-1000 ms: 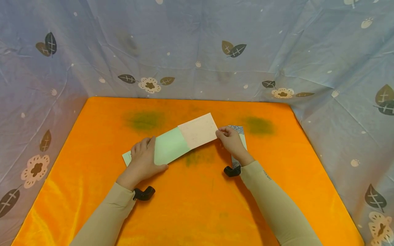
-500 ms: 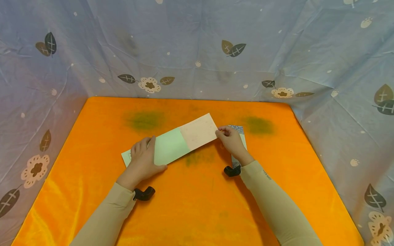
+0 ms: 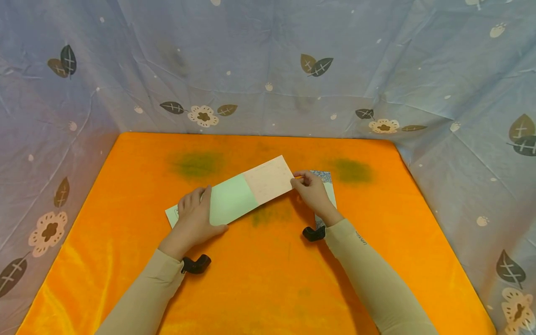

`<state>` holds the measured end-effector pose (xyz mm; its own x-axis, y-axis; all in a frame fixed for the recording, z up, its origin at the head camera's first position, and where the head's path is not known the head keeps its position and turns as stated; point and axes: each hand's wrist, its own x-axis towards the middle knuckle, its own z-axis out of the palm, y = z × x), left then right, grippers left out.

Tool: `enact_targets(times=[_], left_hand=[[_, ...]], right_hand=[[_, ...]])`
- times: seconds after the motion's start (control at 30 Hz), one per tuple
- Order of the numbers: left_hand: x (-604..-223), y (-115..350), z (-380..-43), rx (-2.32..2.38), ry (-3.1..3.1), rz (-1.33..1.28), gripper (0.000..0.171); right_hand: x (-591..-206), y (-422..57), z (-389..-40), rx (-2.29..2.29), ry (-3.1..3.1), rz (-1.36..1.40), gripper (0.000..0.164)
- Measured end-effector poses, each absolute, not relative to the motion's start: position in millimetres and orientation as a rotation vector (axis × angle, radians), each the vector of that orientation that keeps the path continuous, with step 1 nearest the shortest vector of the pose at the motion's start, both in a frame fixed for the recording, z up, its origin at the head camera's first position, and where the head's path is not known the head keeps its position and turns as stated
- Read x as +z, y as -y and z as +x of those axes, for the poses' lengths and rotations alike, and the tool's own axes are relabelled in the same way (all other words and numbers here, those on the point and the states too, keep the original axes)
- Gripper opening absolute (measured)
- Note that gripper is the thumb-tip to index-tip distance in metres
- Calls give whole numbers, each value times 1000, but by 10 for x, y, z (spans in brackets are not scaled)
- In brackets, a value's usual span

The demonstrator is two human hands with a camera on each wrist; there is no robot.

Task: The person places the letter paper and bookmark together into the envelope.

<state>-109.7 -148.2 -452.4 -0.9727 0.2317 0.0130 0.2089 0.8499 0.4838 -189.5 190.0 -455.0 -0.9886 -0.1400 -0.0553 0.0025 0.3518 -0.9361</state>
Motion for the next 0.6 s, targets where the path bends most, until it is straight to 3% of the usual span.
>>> enact_targets(times=[0.6], left_hand=[[-4515, 1478, -1082, 772, -2978, 360, 117]], right_hand=[[-4541, -1821, -1879, -1670, -2509, -162, 26]])
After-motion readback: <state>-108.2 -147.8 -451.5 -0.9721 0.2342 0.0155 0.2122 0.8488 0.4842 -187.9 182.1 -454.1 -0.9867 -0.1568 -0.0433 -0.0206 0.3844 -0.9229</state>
